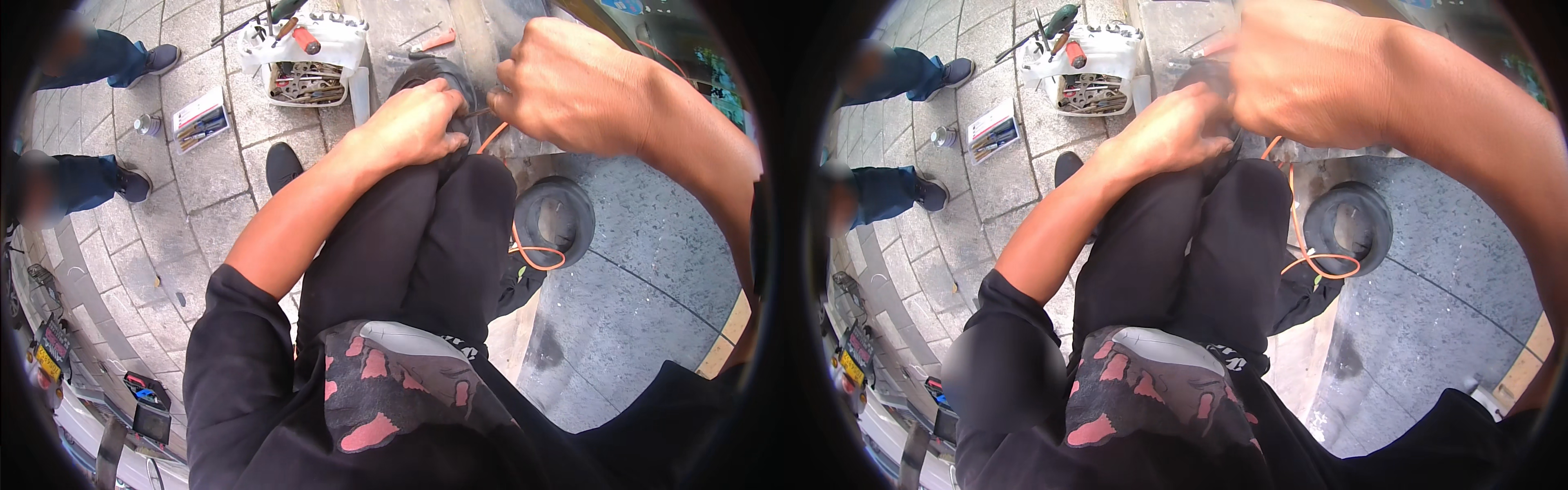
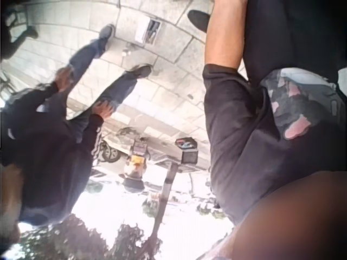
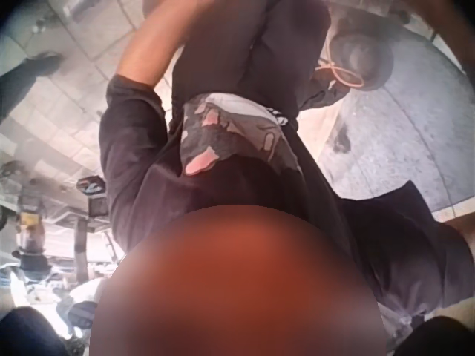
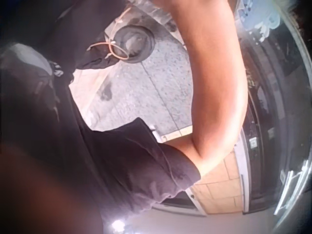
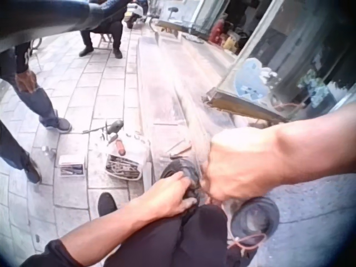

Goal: The person removes a small object from a motorcycle tire using a screwdriver, then inserts a plug into the puncture and secures it. The tire remains in hand throughout the process.

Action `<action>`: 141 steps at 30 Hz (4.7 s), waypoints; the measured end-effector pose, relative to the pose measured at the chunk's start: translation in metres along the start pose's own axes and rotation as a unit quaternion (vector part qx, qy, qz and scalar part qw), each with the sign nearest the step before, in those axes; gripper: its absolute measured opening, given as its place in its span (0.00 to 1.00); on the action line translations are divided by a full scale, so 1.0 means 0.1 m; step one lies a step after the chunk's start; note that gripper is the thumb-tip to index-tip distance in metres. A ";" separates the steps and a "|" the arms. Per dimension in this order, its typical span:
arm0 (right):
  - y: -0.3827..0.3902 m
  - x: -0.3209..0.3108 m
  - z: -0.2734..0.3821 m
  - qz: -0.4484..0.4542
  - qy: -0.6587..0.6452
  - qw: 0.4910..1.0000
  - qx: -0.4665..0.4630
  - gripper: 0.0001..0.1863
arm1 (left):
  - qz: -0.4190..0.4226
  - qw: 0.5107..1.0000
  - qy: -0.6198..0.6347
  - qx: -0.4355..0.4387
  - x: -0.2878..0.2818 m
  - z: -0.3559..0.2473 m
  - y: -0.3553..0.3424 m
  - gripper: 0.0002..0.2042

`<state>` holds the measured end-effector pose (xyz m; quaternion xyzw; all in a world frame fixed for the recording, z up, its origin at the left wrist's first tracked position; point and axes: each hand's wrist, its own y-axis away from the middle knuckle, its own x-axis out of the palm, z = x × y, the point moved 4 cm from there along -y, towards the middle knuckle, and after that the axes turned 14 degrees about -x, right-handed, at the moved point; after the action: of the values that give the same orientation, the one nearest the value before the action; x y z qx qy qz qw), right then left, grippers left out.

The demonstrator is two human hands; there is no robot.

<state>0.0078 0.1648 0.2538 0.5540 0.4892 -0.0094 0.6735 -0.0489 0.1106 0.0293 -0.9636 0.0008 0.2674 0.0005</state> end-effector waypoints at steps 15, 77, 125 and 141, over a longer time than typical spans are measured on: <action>0.00 0.07 -0.05 0.030 -0.245 0.949 0.197 0.13 | 0.019 0.999 -0.020 -0.021 0.01 -0.03 -0.01 0.21; 0.44 0.43 0.05 -0.178 -0.418 0.813 0.364 0.13 | -0.038 0.999 0.009 -0.008 -0.07 -0.01 0.03 0.11; -0.02 0.03 0.08 -0.088 -0.159 0.978 0.099 0.05 | -0.045 0.999 0.007 0.018 0.06 0.05 -0.04 0.09; -0.07 0.26 -0.20 0.032 -0.426 0.809 0.403 0.17 | -0.062 0.988 -0.115 0.076 0.14 -0.12 -0.01 0.09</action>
<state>0.0045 0.1908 0.2330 0.7316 0.0872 -0.4194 0.5303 -0.0306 0.1119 0.0324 -0.9216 -0.0387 0.3752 0.0909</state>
